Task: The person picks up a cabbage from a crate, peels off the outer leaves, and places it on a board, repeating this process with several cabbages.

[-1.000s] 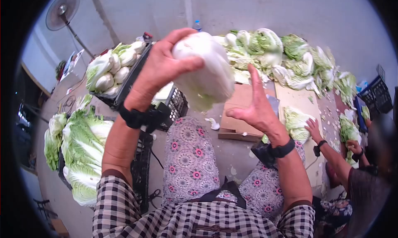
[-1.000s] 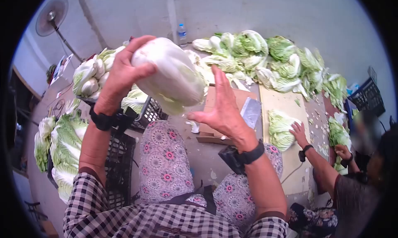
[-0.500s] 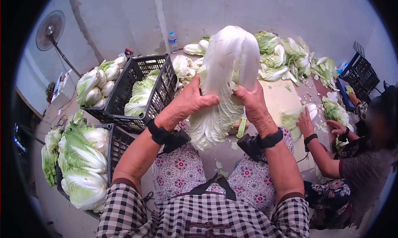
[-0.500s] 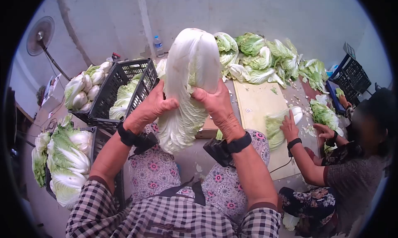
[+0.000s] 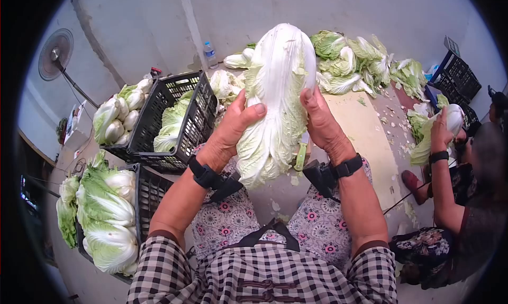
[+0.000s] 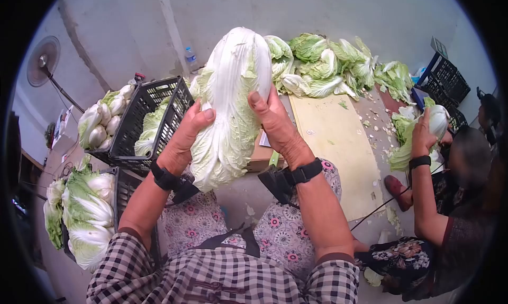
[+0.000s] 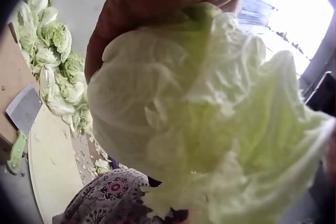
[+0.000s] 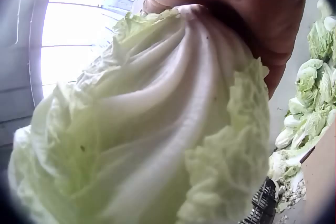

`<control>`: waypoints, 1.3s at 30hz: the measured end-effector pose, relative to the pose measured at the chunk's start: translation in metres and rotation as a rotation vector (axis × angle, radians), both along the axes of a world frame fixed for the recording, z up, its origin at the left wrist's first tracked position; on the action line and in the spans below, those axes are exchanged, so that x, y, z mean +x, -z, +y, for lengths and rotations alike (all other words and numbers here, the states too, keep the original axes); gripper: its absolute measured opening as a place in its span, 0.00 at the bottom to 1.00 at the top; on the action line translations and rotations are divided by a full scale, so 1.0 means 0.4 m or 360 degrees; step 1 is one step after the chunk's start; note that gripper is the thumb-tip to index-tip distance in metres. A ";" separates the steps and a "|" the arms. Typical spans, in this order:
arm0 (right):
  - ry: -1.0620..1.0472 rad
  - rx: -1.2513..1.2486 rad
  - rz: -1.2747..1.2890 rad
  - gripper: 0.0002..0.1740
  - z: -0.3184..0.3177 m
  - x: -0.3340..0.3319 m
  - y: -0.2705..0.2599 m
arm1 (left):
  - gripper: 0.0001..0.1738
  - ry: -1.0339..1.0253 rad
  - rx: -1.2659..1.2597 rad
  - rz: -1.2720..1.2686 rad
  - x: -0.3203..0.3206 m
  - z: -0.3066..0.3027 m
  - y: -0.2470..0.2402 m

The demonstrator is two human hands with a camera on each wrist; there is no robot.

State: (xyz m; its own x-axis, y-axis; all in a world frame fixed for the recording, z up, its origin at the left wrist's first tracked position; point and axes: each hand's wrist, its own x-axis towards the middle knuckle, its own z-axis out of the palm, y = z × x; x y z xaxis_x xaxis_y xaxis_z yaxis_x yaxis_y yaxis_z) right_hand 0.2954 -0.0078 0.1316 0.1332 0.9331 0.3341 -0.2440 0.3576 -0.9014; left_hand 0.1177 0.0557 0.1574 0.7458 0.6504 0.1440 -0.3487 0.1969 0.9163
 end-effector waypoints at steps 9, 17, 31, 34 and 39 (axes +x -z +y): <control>-0.0046 -0.0034 0.0043 0.55 0.006 0.003 0.009 | 0.51 -0.0423 0.1069 0.0186 0.038 -0.016 0.026; -0.0114 0.0181 0.0690 0.42 -0.016 0.067 -0.009 | 0.41 -0.0242 0.0972 0.0249 0.030 0.029 0.014; 0.0238 0.0258 0.0815 0.36 -0.114 0.403 -0.038 | 0.27 0.0090 0.0754 0.0574 0.033 0.078 0.049; 0.0505 0.0204 0.0800 0.39 -0.151 0.506 0.048 | 0.27 0.0026 0.0682 0.0579 0.027 0.110 0.064; 0.0850 -0.0060 0.0983 0.37 -0.207 0.606 0.272 | 0.24 -0.0112 0.0576 0.0679 0.007 0.145 0.081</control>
